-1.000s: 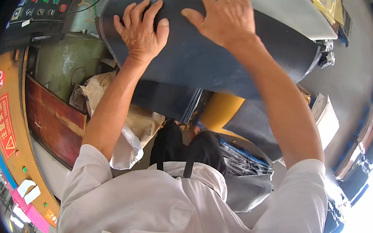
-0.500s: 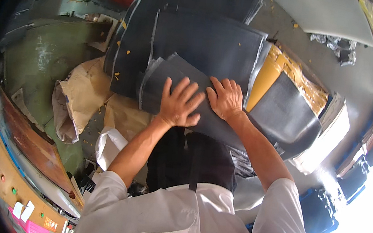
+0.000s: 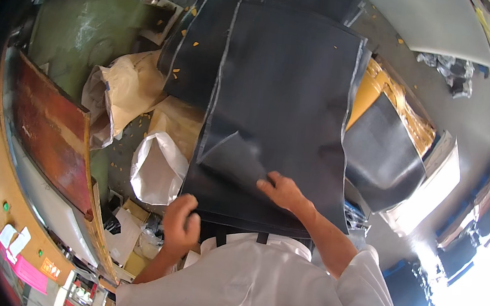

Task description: The person retrieves a paper from a pink basket, opens a drawer to place it inside, and writes on a document with a red pen. They then sweep debris from a workbench into a bag and fold a large black sheet of material.

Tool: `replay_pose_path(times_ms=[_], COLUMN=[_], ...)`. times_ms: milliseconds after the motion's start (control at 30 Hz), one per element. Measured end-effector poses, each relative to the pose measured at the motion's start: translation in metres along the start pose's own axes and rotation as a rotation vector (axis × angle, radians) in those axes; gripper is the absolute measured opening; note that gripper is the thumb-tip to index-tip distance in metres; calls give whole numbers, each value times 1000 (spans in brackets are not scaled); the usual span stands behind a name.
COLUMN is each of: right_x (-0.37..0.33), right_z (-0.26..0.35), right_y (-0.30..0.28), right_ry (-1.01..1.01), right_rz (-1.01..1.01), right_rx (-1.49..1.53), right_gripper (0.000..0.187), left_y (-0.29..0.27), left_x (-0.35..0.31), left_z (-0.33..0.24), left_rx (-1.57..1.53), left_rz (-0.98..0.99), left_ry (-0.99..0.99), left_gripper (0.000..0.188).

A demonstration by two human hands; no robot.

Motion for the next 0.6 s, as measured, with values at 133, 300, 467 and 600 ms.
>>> replay_pose_path(times_ms=[133, 300, 467, 600], right_x=[-67, -158, -168, -138], right_z=[-88, -283, -368, -338], right_y=[-4, -153, -47, -27], right_ry=[317, 382, 268, -149], right_rz=[448, -783, -263, -716], right_rx=[1006, -303, -332, -262], right_gripper=[58, 60, 109, 84], left_y=[-5, 6, 24, 43], left_x=[2, 1, 12, 6], left_z=[92, 150, 133, 130], left_rx=[-33, 403, 702, 481], left_rz=[-137, 281, 364, 353], left_ry=[-420, -425, 185, 341], left_gripper=[39, 50, 89, 83])
Point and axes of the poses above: each hand's wrist, its own x-axis towards the middle knuckle, its own y-axis out of the palm, z = x × y, the point moved 6 cm from there along x, towards the middle knuckle, and after that the axes turned 5 degrees about -z, right-handed, at the moved point
